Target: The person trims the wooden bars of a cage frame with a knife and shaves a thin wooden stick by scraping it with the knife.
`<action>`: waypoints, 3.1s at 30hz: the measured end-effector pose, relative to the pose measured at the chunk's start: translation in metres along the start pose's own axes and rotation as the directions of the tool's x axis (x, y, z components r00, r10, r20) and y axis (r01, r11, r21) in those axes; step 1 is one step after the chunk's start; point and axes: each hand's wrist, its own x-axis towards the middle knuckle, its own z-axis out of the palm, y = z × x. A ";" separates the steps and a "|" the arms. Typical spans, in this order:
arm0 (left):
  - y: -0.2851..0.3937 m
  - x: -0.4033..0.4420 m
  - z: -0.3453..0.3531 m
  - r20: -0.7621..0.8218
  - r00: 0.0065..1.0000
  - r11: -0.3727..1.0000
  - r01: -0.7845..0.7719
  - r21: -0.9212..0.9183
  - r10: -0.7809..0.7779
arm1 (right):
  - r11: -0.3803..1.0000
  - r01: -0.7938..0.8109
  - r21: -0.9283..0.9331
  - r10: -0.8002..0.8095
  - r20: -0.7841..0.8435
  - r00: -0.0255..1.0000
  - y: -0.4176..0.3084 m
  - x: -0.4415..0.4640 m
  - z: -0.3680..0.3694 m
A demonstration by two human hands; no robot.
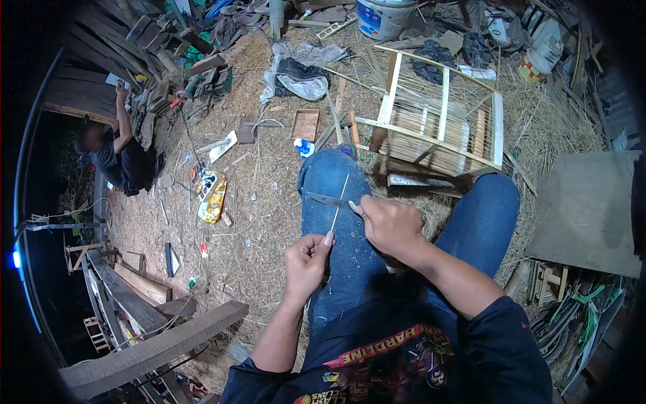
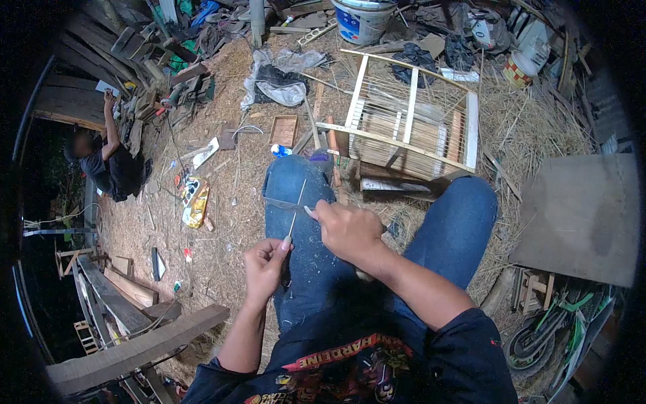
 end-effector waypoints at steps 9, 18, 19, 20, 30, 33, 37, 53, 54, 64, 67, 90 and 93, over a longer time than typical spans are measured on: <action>-0.001 0.001 0.001 0.032 0.999 0.999 -0.014 -0.029 0.014 | 0.997 -0.052 -0.054 0.056 0.060 0.997 0.012 0.007 -0.010; -0.003 0.002 -0.001 0.052 0.998 0.999 0.028 -0.045 -0.025 | 0.994 -0.081 -0.078 0.085 0.052 0.995 0.015 0.007 -0.008; -0.004 0.002 -0.001 0.049 0.999 0.999 0.020 -0.048 -0.018 | 0.988 -0.132 -0.077 0.131 -0.015 0.991 0.014 0.010 -0.009; -0.003 0.004 -0.002 0.047 0.999 0.999 0.006 -0.051 -0.004 | 0.972 -0.213 -0.105 0.228 0.163 0.960 0.005 0.008 -0.014; -0.004 0.007 0.004 0.023 0.997 0.994 -0.077 -0.079 0.079 | 0.999 -0.031 -0.016 0.032 0.077 0.997 -0.010 -0.018 -0.007; -0.001 0.007 0.002 0.035 0.999 0.998 -0.010 -0.064 0.012 | 0.998 -0.056 -0.019 0.058 0.119 0.991 -0.006 -0.009 -0.012; 0.020 0.030 0.007 0.060 0.996 0.998 -0.064 0.009 0.063 | 0.990 -0.125 -0.071 0.131 0.092 0.987 0.001 0.012 -0.021; 0.006 0.002 -0.018 0.139 0.989 0.997 0.033 0.075 -0.043 | 0.980 -0.192 -0.044 0.197 0.191 0.962 0.000 0.011 -0.025; 0.005 0.002 -0.017 0.143 0.989 0.997 0.034 0.077 -0.044 | 0.980 -0.196 -0.045 0.201 0.190 0.961 -0.001 0.011 -0.025; 0.018 0.002 -0.006 0.088 0.980 0.937 -0.196 0.291 0.177 | 0.947 -0.309 -0.084 0.319 0.310 0.895 -0.010 0.006 -0.028; 0.014 0.005 -0.007 0.087 0.977 0.923 -0.212 0.322 0.194 | 0.995 -0.094 0.016 0.088 0.234 0.968 -0.020 -0.015 -0.016; 0.015 0.007 -0.003 0.096 0.965 0.907 -0.263 0.327 0.245 | 0.996 -0.089 0.023 0.084 0.168 0.982 -0.020 -0.027 -0.013; 0.012 0.008 -0.005 0.087 0.977 0.933 -0.213 0.290 0.196 | 0.965 -0.227 -0.130 0.247 0.168 0.954 0.001 -0.009 -0.017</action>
